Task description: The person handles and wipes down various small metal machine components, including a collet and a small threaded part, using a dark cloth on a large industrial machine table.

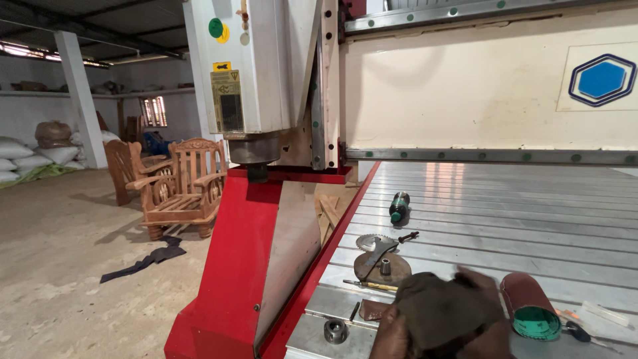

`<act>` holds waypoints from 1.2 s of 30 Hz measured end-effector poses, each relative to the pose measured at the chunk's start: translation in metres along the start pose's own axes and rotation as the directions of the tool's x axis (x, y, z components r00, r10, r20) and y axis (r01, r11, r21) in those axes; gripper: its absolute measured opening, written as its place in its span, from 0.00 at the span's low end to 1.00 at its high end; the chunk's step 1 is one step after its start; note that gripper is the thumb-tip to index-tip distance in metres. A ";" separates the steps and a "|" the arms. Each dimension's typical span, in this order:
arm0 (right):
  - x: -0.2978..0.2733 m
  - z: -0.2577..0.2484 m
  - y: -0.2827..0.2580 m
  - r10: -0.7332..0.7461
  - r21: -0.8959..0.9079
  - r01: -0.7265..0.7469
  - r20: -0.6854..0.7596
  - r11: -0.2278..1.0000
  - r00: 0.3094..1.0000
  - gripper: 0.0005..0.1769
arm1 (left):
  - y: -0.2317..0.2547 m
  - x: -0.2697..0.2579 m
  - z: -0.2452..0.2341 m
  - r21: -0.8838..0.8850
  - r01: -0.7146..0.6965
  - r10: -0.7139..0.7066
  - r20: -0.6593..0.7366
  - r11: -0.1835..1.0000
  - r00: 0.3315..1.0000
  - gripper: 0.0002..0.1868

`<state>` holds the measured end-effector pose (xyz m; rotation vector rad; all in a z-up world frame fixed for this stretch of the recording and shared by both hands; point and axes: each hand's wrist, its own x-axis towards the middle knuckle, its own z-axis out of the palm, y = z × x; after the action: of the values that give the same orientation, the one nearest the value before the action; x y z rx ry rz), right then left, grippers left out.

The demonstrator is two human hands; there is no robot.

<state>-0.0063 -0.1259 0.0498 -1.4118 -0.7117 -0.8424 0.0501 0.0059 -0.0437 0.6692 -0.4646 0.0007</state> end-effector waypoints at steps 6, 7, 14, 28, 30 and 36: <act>0.010 -0.027 0.041 -0.126 -0.400 0.180 0.158 0.898 0.979 0.19 | 0.019 -0.008 -0.004 0.349 -0.077 -0.038 0.311 0.934 0.950 0.25; 0.009 -0.033 0.046 -0.108 -0.411 0.158 0.143 0.898 0.984 0.19 | 0.021 -0.017 0.000 0.336 -0.017 -0.093 0.309 0.942 0.946 0.24; 0.016 -0.014 0.017 -0.140 -0.317 0.177 0.136 0.932 0.981 0.18 | 0.007 0.007 -0.008 0.298 0.111 -0.125 0.029 0.948 0.992 0.21; -0.010 -0.036 0.049 -0.234 -0.449 0.342 0.279 0.825 0.931 0.19 | 0.051 -0.044 0.062 0.361 0.272 -0.255 -0.094 0.892 0.962 0.11; -0.001 -0.025 0.022 -0.223 -0.380 0.308 0.252 0.872 0.942 0.18 | 0.053 -0.041 0.069 0.220 0.216 -0.197 -0.103 0.951 0.975 0.12; 0.001 -0.014 -0.015 -0.236 -0.330 0.309 0.243 0.892 0.941 0.16 | 0.049 -0.046 0.064 0.263 0.183 -0.178 -0.046 0.947 0.983 0.16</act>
<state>-0.0195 -0.1399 0.0583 -1.7723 -0.9592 -1.1083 -0.0255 0.0127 0.0106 0.9746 -0.3842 -0.1046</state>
